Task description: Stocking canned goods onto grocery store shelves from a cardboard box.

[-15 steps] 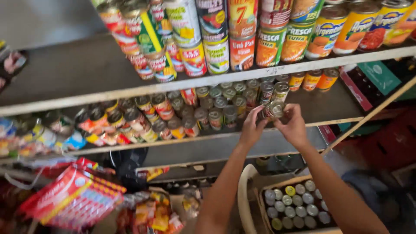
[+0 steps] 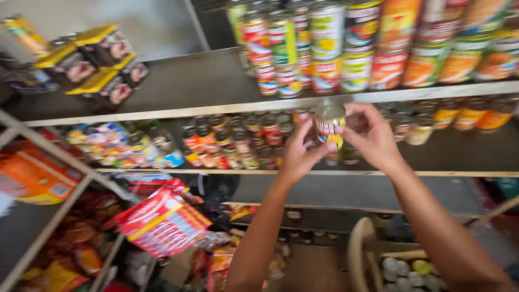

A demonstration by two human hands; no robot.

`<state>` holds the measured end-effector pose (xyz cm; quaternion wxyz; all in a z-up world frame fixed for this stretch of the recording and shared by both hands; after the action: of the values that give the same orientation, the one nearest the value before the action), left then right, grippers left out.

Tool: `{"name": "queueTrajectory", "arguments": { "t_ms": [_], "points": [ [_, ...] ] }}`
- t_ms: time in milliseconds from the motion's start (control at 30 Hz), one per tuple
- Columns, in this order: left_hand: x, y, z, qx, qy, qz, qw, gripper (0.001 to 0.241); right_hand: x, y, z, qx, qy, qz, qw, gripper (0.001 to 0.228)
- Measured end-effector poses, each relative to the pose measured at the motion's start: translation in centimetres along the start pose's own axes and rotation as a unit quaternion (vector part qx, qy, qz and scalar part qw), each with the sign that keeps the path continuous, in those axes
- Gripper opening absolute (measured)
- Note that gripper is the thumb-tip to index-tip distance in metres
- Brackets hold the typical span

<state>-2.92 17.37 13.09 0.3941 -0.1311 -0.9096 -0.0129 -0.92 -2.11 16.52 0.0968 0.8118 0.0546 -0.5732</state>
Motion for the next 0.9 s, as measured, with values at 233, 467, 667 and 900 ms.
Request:
{"name": "queueTrajectory", "arguments": {
  "t_ms": [233,467,667,900],
  "points": [
    [9.0,13.6,-4.3,-0.002,-0.066,-0.085,0.994,0.058,-6.7,-15.3,-5.8,0.023,0.122,0.032,0.992,0.037],
    [8.7,22.5,-11.1,0.028,-0.04,-0.236,0.97,0.059,-7.5,-23.1,-11.8,0.033,0.166,0.101,0.98,0.058],
    [6.8,24.5,-12.3,-0.012,-0.026,-0.413,0.91,0.056,-5.8,-23.9,-13.3,0.065,0.112,0.221,0.967,0.06],
    [10.4,20.5,-7.5,0.121,-0.296,-0.462,0.827,0.073,-8.3,-21.4,-6.7,0.082,0.248,0.31,0.914,0.058]
  ]
}}
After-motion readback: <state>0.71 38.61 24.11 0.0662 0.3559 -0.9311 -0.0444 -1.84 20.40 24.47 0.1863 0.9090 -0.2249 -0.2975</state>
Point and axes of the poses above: each hand's wrist, its own z-axis away from the middle knuckle, its own y-axis out of the back of the hand, x = y × z, the point moved 2 cm from there along -z, towards the middle knuckle, and after that the axes turned 11 degrees about -y, right-handed, at the moved point
